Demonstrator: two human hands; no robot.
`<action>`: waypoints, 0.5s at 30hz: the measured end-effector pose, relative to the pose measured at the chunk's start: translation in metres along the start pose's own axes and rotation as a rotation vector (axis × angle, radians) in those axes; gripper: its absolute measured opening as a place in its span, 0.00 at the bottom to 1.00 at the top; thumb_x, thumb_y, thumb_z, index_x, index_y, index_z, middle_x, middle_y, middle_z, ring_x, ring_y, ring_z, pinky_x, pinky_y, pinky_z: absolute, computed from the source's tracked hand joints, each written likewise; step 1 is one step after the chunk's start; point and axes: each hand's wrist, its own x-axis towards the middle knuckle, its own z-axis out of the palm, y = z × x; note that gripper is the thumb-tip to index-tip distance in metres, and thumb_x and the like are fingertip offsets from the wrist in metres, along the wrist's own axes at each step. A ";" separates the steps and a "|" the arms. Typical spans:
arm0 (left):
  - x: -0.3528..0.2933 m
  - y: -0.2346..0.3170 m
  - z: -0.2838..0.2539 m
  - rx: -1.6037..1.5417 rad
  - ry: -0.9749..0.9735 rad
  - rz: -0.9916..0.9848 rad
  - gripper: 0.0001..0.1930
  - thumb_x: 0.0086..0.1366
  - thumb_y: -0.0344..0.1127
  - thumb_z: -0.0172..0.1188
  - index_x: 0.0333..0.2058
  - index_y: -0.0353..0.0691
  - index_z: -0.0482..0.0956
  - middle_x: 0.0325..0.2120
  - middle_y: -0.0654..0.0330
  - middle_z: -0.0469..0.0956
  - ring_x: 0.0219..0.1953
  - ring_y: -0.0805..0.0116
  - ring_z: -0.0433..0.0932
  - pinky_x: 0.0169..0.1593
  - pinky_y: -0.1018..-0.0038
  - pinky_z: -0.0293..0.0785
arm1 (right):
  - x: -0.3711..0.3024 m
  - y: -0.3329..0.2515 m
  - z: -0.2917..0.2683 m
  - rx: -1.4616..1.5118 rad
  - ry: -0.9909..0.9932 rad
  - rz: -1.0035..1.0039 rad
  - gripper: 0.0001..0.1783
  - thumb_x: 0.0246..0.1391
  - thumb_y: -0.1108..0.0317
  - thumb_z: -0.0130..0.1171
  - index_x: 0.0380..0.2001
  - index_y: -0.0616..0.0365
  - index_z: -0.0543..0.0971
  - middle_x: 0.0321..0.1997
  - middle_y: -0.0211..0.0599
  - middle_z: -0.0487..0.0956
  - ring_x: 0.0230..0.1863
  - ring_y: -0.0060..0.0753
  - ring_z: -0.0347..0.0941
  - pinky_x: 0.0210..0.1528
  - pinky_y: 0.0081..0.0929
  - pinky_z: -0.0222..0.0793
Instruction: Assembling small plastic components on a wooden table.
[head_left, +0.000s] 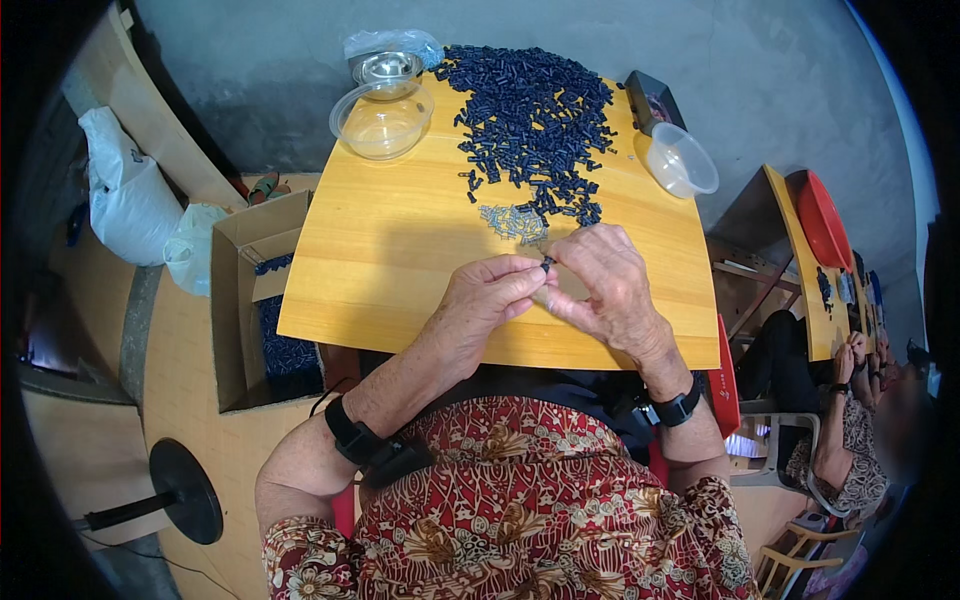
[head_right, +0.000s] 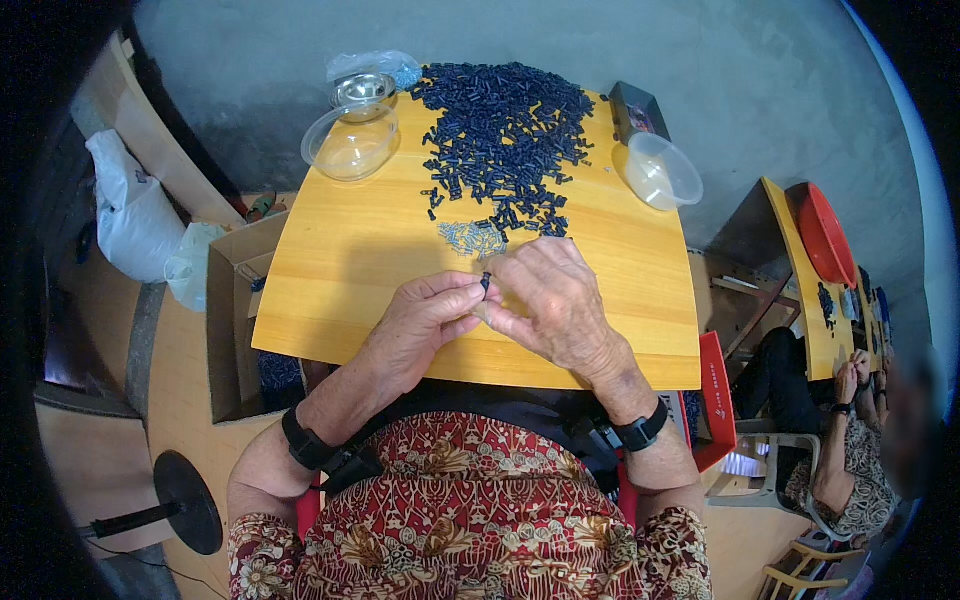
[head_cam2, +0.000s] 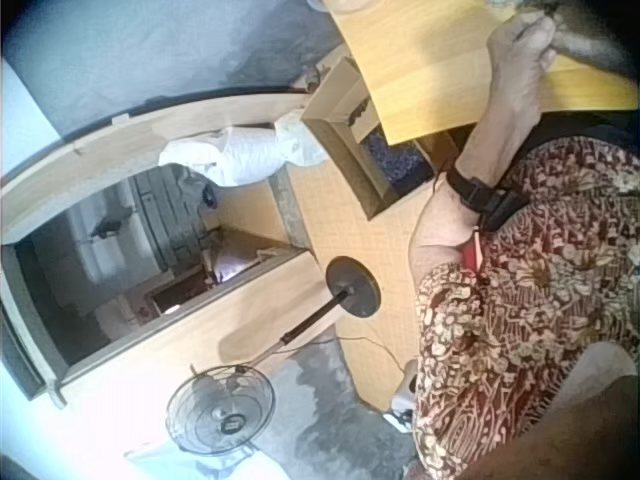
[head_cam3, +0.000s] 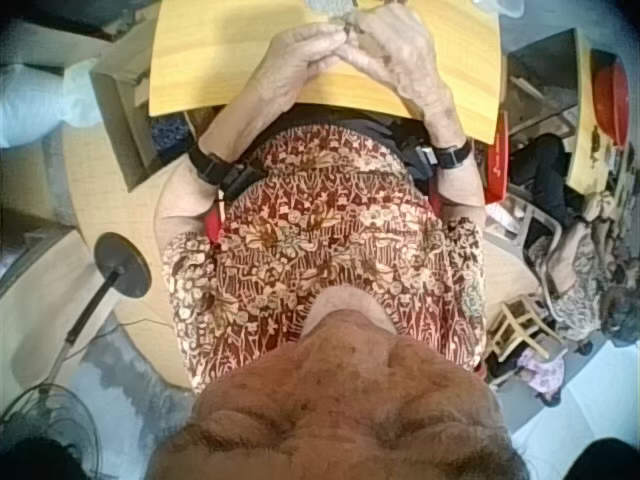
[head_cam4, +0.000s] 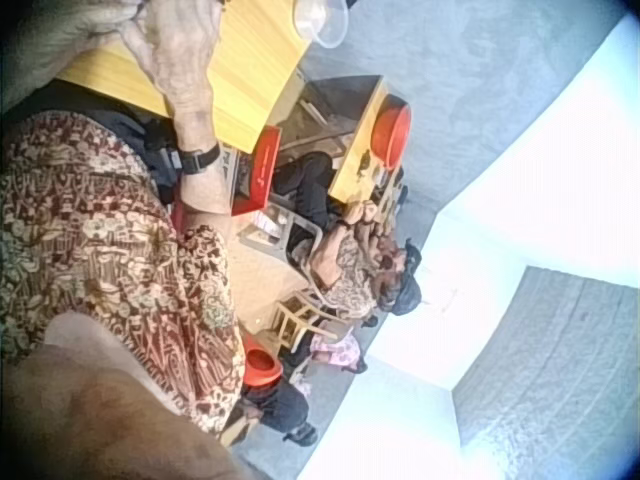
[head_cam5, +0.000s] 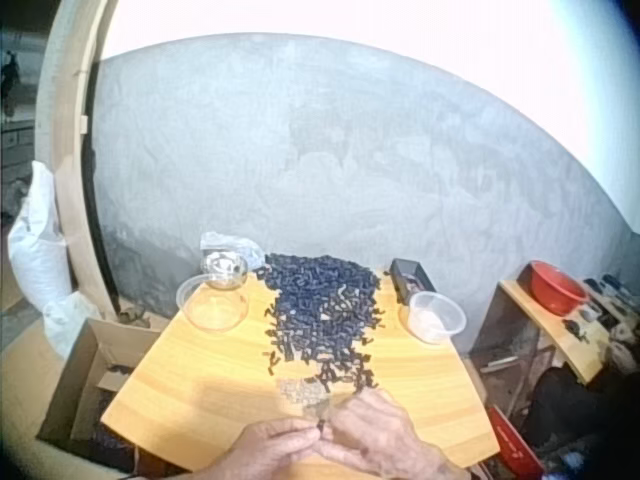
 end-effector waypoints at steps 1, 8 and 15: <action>0.000 0.000 0.000 0.000 -0.001 -0.001 0.07 0.63 0.38 0.58 0.38 0.46 0.80 0.38 0.70 0.78 0.41 0.83 0.72 0.46 0.83 0.67 | 0.000 0.000 0.000 -0.001 0.000 0.001 0.18 0.40 0.64 0.69 0.35 0.58 0.77 0.31 0.36 0.76 0.35 0.38 0.73 0.40 0.35 0.67; 0.001 -0.001 0.001 0.023 0.020 0.013 0.09 0.64 0.37 0.58 0.41 0.43 0.79 0.38 0.67 0.79 0.43 0.79 0.74 0.47 0.81 0.69 | -0.001 0.007 -0.008 0.288 -0.019 0.085 0.14 0.43 0.69 0.64 0.36 0.60 0.79 0.32 0.38 0.78 0.35 0.39 0.73 0.41 0.34 0.68; 0.001 -0.002 0.004 0.051 0.031 0.064 0.10 0.63 0.34 0.59 0.42 0.39 0.78 0.38 0.63 0.79 0.44 0.76 0.76 0.47 0.81 0.70 | -0.001 0.005 -0.003 0.401 0.016 0.159 0.08 0.47 0.73 0.59 0.33 0.61 0.79 0.30 0.41 0.78 0.33 0.40 0.74 0.39 0.33 0.69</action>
